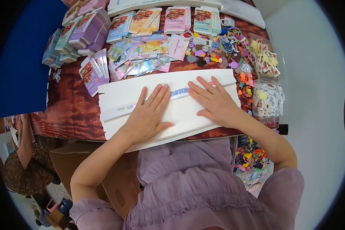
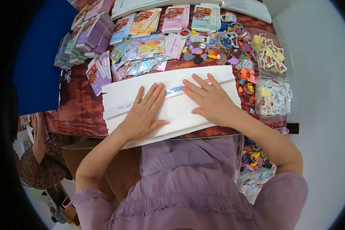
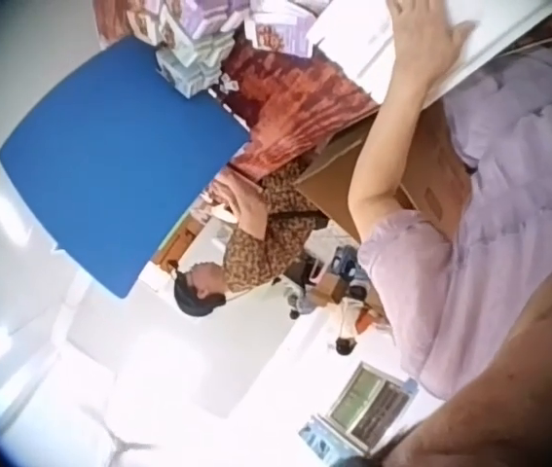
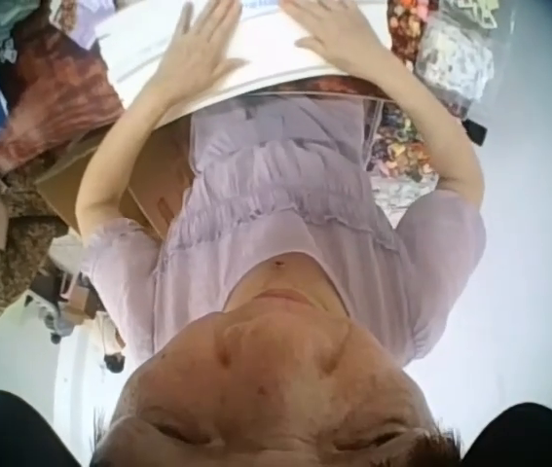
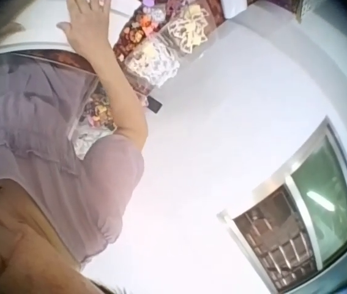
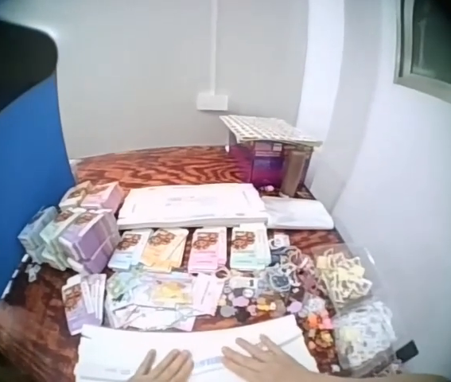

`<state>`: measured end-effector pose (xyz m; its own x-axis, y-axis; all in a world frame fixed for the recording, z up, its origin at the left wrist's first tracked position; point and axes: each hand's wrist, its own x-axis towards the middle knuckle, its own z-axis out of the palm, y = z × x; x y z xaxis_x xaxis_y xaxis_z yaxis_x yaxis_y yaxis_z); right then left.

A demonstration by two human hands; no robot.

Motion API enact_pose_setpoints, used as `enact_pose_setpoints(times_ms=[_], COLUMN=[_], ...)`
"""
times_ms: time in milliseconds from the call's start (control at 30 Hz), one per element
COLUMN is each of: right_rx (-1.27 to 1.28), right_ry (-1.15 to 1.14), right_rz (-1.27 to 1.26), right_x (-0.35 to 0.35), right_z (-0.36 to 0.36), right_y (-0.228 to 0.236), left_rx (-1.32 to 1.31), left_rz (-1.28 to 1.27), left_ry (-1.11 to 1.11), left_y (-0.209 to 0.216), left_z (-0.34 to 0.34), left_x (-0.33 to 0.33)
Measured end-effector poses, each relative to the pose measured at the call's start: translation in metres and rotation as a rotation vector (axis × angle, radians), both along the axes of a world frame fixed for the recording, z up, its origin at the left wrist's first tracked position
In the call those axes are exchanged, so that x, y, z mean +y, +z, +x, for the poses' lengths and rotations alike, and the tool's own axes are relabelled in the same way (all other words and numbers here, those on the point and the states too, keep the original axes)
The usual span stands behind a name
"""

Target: Folding and assembling white cardboard boxes at a workbench.

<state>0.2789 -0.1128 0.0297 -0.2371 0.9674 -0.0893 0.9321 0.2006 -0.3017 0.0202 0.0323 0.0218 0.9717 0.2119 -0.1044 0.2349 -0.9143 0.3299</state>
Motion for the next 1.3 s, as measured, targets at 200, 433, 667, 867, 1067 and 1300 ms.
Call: enact_pose_setpoints(times_ms=[200,433,667,867,1067,1300], right_rx=[0.059,0.069,0.003,0.025,0.009,0.126], right_ry=[-0.031,-0.12,-0.14,-0.117,-0.108,-0.015], right_rz=[0.035,-0.152,-0.067,-0.144,-0.133,-0.054], right_x=[-0.004,-0.018,-0.021,-0.02,-0.024,0.021], right_z=[-0.001,0.048,0.033,0.046,0.049,-0.011], right_y=[-0.013,0.003,-0.004,-0.004,0.003,0.0], left_rx=[0.016,0.025,0.007,0.096,0.196,0.216], left_rz=[0.038,-0.02,0.004,-0.065,0.036,0.091], left_ry=[0.004,-0.026,0.025,0.047,0.062,0.065], left_y=[-0.003,-0.002,0.0,0.002,0.011,0.01], left_z=[-0.001,0.001,-0.004,-0.044,-0.089,-0.086], left_x=[-0.002,0.003,-0.003,0.018,0.022,0.019])
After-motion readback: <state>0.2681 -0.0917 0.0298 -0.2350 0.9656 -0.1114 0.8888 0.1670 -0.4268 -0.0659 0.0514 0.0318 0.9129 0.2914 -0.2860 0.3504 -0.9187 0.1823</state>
